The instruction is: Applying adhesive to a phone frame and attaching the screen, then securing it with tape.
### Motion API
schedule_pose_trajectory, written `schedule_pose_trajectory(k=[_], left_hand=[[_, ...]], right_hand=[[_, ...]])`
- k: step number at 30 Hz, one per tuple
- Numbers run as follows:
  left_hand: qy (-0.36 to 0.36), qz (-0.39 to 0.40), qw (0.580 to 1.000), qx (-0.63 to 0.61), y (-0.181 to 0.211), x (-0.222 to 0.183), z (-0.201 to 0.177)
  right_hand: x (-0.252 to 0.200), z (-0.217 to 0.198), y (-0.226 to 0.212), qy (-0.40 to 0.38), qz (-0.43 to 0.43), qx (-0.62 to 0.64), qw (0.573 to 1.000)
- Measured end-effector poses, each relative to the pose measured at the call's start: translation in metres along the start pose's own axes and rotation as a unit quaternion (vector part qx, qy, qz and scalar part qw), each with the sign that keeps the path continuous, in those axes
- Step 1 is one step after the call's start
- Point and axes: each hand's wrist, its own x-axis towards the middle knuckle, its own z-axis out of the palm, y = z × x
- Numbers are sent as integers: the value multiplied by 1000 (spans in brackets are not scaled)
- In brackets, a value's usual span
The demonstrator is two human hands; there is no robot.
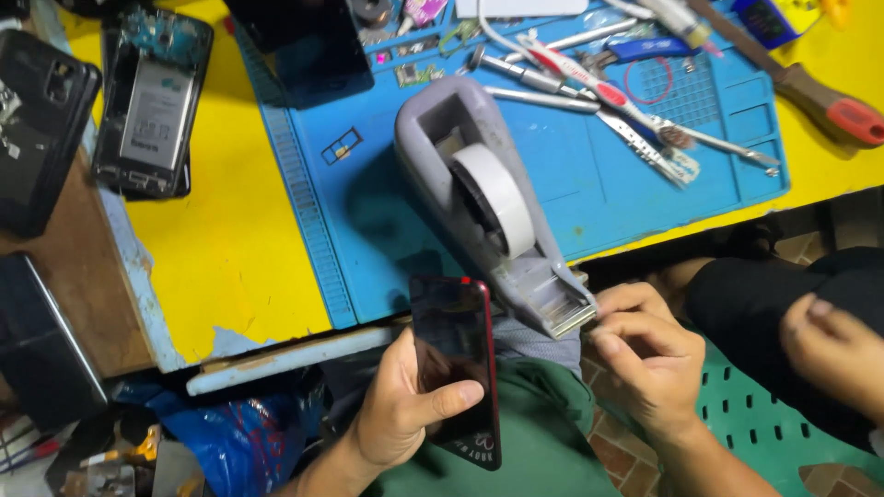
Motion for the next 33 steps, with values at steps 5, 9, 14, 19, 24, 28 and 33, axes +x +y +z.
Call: schedule_pose_trajectory(k=[5,9,14,19,24,28,33], left_hand=[[4,-29,994,101,7,-4,-9],[19,-89,984,154,10,-7,-11],[19,-116,978,175,19,-11,-10],[36,-114,970,210,26,-11,-9],[54,-139,961,233,29,-12,-9],[62,-125,957,253,24,-12,-14],[56,-122,962,237,26,-10,-11]], right_hand=[[11,15,-33,-217,171,167,947],[15,29,-40,-326,241,185,895],[22,40,-50,-373,268,161,873],[23,44,-51,-377,280,104,877],[24,47,-51,-380,288,88,875],[26,49,-53,-378,293,90,873],[25,49,-51,-383,302,94,868]])
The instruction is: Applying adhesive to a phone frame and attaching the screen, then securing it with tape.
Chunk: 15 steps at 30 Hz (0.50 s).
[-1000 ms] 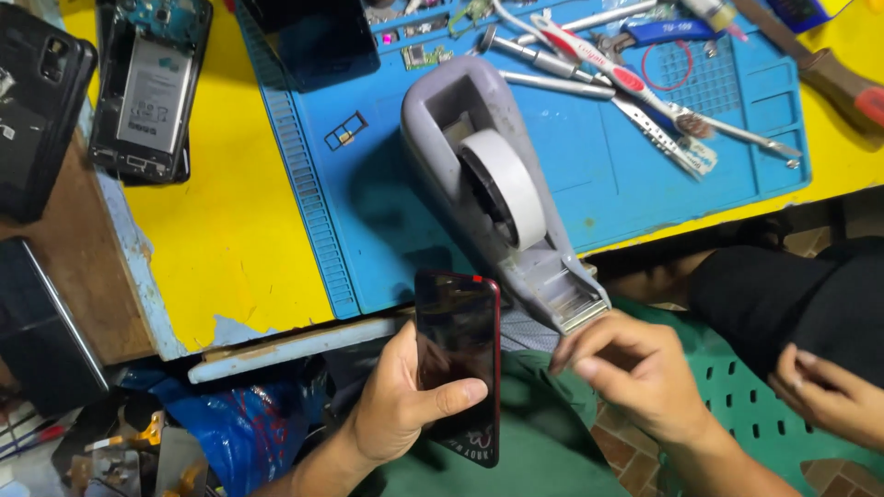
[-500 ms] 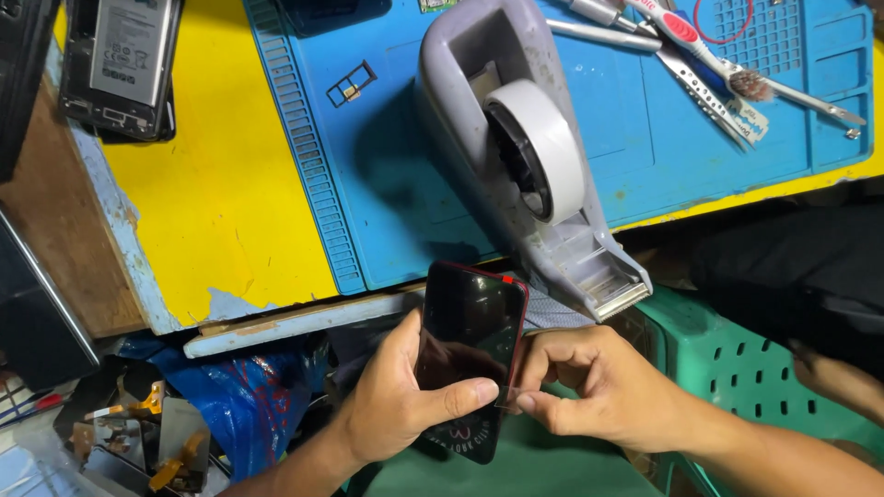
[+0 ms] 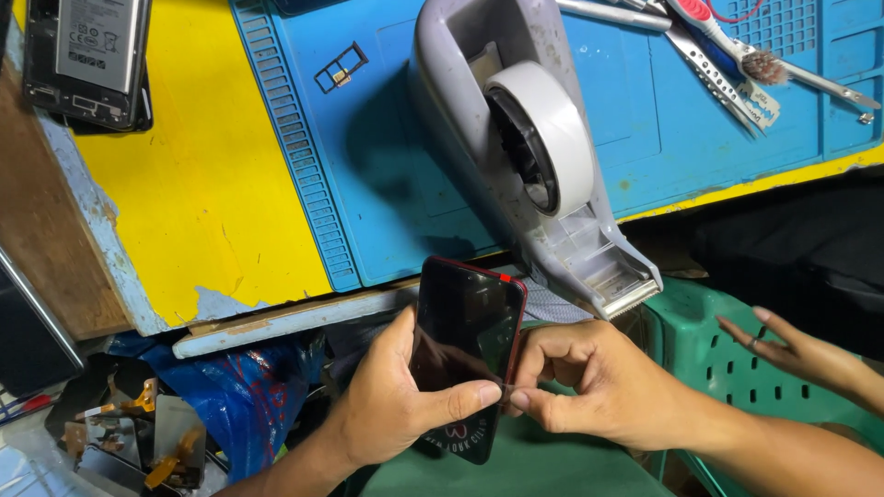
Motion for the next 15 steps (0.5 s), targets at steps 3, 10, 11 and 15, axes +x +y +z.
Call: schedule_pose_trajectory(k=[3,10,11,15], left_hand=[[-23,3,999,-45,-6,0,0],[-21,39,999,-7,-5,3,-2],[-19,39,999,-6,-8,4,-2],[-35,38,991,-123,-20,8,0]], right_hand=[[0,-1,2,-7,-1,15,1000],[0,-2,1,-18,9,38,999],[0,-2,3,-19,8,38,999],[0,-3,7,-19,23,71,997]])
